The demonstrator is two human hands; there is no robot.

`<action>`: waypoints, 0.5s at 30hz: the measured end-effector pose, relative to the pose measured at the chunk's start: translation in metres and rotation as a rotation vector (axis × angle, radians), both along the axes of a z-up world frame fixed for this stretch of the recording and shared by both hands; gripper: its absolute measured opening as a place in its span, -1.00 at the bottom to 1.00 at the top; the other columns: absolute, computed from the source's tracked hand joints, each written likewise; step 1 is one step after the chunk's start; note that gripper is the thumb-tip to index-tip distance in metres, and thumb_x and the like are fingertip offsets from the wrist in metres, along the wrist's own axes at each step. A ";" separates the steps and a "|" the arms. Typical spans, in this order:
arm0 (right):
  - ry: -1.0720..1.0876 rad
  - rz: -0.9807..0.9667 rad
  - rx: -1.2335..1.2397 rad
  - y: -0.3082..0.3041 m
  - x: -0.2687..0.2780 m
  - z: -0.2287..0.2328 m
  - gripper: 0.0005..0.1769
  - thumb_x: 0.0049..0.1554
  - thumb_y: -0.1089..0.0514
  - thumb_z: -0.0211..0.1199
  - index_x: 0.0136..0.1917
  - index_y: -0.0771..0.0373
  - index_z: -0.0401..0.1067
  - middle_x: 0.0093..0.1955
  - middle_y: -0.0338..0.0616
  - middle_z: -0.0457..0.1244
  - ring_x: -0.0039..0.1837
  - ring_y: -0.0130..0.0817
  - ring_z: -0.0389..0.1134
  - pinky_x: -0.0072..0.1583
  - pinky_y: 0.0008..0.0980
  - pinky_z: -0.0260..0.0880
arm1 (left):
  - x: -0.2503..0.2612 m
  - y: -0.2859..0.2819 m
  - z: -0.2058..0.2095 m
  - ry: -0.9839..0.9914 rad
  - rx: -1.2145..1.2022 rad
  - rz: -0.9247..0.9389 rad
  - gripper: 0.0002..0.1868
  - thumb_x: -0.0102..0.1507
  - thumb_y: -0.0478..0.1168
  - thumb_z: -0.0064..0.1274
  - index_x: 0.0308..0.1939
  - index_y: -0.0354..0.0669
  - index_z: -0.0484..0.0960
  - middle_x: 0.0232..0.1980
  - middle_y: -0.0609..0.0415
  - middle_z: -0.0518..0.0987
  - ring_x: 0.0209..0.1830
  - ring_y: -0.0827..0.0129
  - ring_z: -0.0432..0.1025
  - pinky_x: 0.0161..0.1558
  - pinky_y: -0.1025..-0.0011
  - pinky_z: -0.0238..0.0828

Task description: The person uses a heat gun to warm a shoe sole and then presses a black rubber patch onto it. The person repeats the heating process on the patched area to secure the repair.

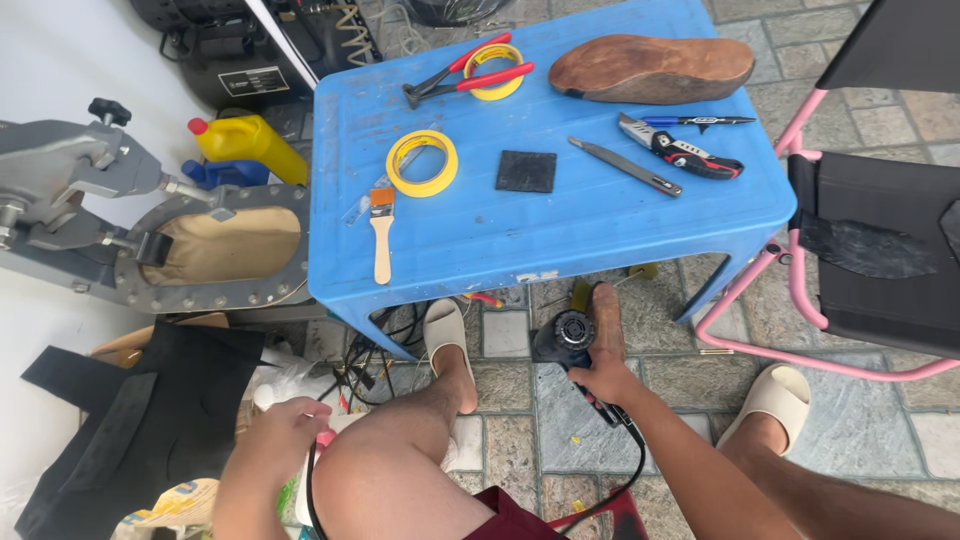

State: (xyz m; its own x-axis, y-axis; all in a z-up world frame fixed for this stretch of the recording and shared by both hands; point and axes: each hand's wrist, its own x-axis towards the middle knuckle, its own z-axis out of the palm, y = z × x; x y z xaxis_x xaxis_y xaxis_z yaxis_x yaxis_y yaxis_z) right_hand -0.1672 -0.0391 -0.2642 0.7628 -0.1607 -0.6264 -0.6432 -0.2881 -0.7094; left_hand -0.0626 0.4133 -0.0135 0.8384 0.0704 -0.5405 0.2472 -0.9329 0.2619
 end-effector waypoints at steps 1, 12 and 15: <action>-0.006 -0.005 -0.047 0.005 0.002 -0.003 -0.48 0.07 0.06 0.34 0.16 0.40 0.29 -0.41 -0.11 0.33 -0.44 -0.31 0.39 -0.36 -0.24 0.44 | -0.003 -0.015 0.009 0.025 0.144 -0.022 -0.62 0.28 -0.02 0.09 0.15 0.08 0.71 0.08 -0.03 0.69 0.03 0.09 0.58 0.11 0.17 0.49; 0.091 0.134 -0.022 0.008 -0.006 -0.036 -0.47 0.11 0.00 0.33 0.19 0.41 0.34 -0.47 -0.03 0.31 -0.48 -0.21 0.35 -0.37 -0.21 0.37 | -0.086 -0.143 0.017 -0.124 -0.642 -0.608 -0.70 0.23 -0.12 0.17 -0.04 -0.19 0.71 -0.03 -0.05 0.72 -0.05 0.05 0.61 0.03 0.17 0.51; 0.043 0.108 -0.149 0.002 -0.009 -0.044 -0.38 0.07 0.02 0.37 0.27 0.32 0.22 -0.44 -0.08 0.32 -0.46 -0.23 0.37 -0.38 -0.14 0.38 | -0.067 -0.152 0.015 0.036 -0.657 -0.813 -0.70 0.25 -0.13 0.16 -0.02 -0.23 0.70 0.01 -0.11 0.69 0.00 0.03 0.57 0.06 0.16 0.49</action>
State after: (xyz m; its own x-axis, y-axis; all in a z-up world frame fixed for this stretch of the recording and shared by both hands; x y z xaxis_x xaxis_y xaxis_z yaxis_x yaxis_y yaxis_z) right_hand -0.1762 -0.0369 -0.3083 0.7538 -0.1722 -0.6341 -0.6314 -0.4570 -0.6265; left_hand -0.1299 0.2614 0.0013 0.4840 -0.8244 -0.2935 -0.3734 -0.4979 0.7828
